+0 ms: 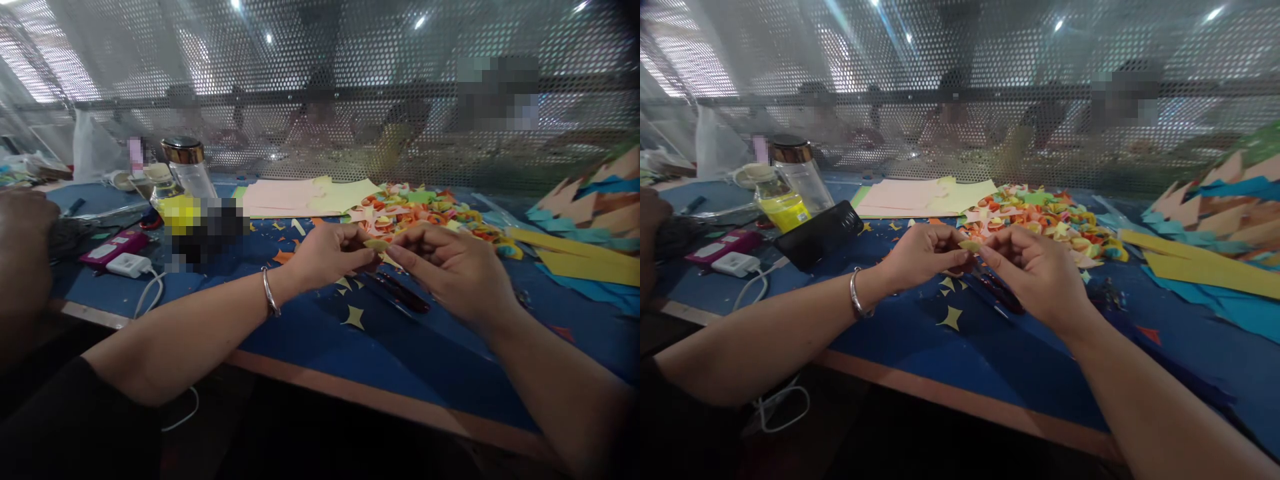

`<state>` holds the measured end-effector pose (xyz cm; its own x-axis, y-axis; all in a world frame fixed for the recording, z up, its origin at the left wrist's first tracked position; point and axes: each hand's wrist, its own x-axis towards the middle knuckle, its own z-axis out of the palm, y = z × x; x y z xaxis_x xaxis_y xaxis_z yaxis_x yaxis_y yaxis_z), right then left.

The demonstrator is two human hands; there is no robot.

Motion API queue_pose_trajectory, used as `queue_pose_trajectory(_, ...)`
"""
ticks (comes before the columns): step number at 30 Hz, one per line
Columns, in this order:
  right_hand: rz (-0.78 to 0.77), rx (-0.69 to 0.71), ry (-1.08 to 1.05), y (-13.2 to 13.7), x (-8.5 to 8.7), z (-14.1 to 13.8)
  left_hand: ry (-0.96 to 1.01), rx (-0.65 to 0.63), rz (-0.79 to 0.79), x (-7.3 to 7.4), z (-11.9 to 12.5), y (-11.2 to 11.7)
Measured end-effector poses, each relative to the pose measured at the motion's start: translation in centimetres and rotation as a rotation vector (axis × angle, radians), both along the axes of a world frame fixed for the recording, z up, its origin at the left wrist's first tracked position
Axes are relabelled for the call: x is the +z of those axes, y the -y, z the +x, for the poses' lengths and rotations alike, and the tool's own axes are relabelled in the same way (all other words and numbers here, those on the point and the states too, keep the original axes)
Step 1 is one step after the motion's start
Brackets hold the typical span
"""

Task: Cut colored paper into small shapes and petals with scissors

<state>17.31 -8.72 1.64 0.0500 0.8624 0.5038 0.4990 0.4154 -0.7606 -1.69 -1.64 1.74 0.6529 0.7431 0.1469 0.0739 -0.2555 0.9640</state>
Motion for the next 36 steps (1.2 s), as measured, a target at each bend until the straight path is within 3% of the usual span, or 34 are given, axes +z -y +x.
queue_pose_trajectory(13, -0.035, -0.022, 0.022, 0.0, -0.3, 0.5, 0.105, -0.078, -0.28, 0.9, 0.0, 0.4)
queue_pose_trajectory(25, -0.044, -0.006, -0.014, 0.1, 0.4, 0.2, 0.059, -0.122, -0.189, 1.5, -0.3, 0.4)
queue_pose_trajectory(31, -0.084, 0.041, 0.018, 0.3, 1.1, 0.1, -0.117, -0.188, 0.039, 2.7, -1.6, -0.6)
queue_pose_trajectory(36, -0.228, 0.137, 0.092, -0.1, 0.7, 0.3, -0.513, -0.072, 0.496, 3.0, -4.0, -3.6)
